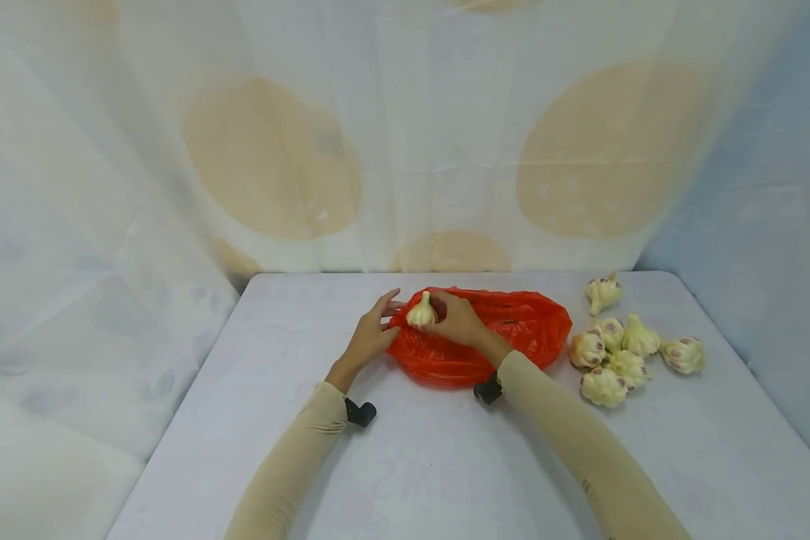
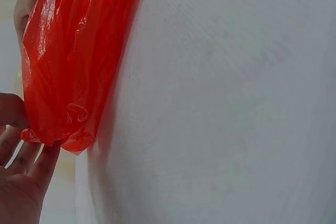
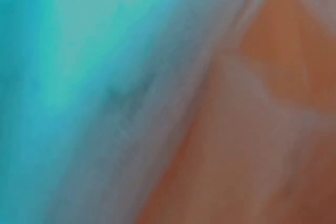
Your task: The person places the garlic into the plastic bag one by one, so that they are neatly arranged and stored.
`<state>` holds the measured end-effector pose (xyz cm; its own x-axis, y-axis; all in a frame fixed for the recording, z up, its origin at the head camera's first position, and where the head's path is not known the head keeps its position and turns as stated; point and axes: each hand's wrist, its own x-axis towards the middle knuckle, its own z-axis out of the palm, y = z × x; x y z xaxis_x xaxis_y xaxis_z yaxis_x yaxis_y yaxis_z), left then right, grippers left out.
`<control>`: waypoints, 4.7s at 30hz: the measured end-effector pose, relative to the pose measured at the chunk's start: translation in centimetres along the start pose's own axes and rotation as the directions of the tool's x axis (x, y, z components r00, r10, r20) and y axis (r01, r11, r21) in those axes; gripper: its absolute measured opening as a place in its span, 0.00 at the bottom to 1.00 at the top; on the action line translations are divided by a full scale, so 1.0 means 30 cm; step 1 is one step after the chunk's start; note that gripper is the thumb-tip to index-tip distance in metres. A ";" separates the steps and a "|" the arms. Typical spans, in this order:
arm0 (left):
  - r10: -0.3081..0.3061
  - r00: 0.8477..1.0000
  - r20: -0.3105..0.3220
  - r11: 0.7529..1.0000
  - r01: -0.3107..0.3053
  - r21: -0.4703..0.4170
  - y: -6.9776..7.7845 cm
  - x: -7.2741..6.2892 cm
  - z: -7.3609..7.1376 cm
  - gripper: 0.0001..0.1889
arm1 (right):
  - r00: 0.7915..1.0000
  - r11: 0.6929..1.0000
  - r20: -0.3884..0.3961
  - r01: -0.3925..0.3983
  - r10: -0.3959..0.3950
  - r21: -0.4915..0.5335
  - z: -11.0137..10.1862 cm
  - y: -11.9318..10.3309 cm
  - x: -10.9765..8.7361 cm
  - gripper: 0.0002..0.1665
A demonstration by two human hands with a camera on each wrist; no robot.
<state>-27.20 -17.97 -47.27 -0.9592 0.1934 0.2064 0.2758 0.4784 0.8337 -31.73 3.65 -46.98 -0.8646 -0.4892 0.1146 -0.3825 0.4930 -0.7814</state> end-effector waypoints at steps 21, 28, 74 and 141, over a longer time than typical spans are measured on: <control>0.004 1.000 0.007 1.000 -0.004 0.002 -0.003 0.003 0.004 0.39 | 0.998 0.997 0.005 -0.055 0.055 0.049 -0.003 0.015 -0.007 0.37; 0.010 1.000 0.001 1.000 -0.010 0.002 -0.001 0.002 0.005 0.39 | 0.998 0.998 0.008 -0.058 0.058 0.040 -0.013 0.017 -0.008 0.40; -0.038 0.999 0.013 0.999 0.038 0.016 -0.014 0.013 -0.008 0.40 | 0.930 0.973 -0.362 -0.143 0.069 -0.182 -0.661 0.171 -0.446 0.36; -0.017 1.000 -0.004 1.000 0.017 -0.011 -0.024 0.017 -0.009 0.41 | 0.936 0.826 -0.187 -0.350 0.297 -0.442 -0.753 0.394 -0.614 0.47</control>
<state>-27.90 -18.46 -47.62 -0.9641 0.1814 0.1940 0.2584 0.4727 0.8425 -27.67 34.74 -44.47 -0.9841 -0.1771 -0.0106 -0.1568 0.8964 -0.4146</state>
